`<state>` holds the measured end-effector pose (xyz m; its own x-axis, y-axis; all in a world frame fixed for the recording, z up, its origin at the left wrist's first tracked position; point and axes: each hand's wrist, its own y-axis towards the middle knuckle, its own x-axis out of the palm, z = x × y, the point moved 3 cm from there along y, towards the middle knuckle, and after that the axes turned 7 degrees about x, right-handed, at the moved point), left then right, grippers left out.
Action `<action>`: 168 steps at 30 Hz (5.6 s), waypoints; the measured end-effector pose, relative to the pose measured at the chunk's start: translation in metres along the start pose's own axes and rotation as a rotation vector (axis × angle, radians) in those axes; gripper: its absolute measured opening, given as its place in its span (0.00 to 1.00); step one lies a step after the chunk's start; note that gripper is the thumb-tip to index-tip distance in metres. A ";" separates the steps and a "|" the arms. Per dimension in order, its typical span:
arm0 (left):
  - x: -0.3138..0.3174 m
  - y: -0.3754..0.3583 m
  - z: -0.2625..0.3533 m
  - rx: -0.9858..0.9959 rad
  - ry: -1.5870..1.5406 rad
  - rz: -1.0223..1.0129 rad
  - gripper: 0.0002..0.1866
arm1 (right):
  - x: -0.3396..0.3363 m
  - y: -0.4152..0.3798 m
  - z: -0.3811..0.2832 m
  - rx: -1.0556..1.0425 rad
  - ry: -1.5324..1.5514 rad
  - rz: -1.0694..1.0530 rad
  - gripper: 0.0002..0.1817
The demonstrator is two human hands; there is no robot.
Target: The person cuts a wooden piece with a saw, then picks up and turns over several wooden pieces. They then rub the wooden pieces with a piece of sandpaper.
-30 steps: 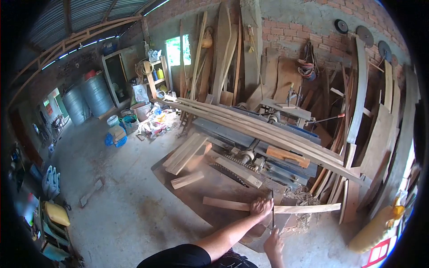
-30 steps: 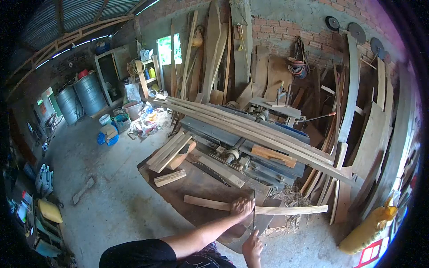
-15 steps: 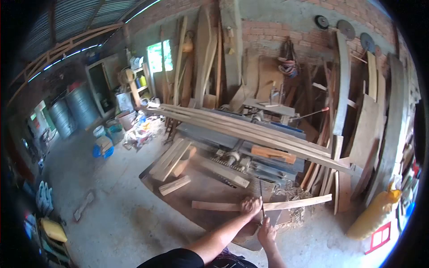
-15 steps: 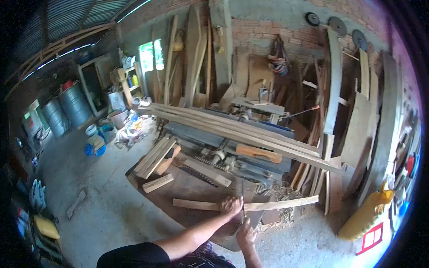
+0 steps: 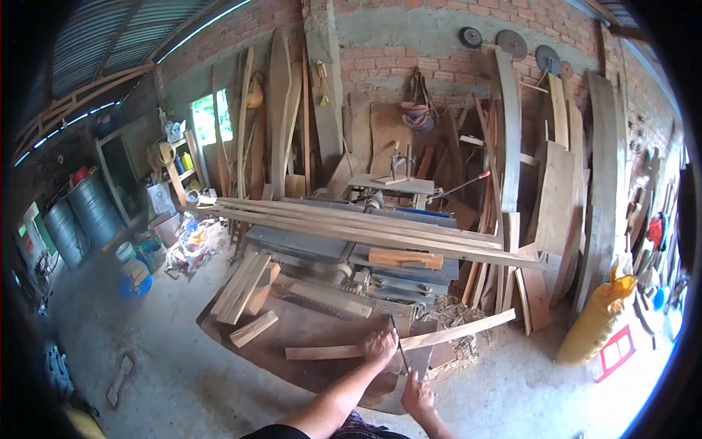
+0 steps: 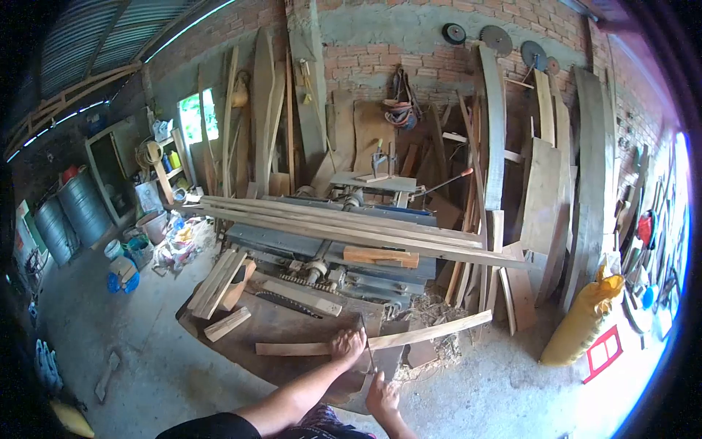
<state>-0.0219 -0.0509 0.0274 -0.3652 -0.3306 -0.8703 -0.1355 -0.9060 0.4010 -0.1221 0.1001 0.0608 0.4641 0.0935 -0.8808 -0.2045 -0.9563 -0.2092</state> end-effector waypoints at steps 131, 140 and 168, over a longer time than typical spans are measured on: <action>0.011 -0.002 0.000 0.012 0.089 0.069 0.22 | 0.012 0.008 0.001 0.080 -0.035 0.006 0.11; 0.005 0.001 0.003 0.060 0.158 0.108 0.23 | 0.008 -0.004 0.006 0.104 -0.097 -0.037 0.10; 0.012 0.001 -0.003 0.018 0.130 0.055 0.24 | 0.012 0.045 -0.006 -0.043 -0.017 0.101 0.08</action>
<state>-0.0236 -0.0568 0.0162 -0.2507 -0.4118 -0.8761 -0.1355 -0.8811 0.4530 -0.1208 0.0560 0.0435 0.4284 0.0005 -0.9036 -0.2118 -0.9721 -0.1009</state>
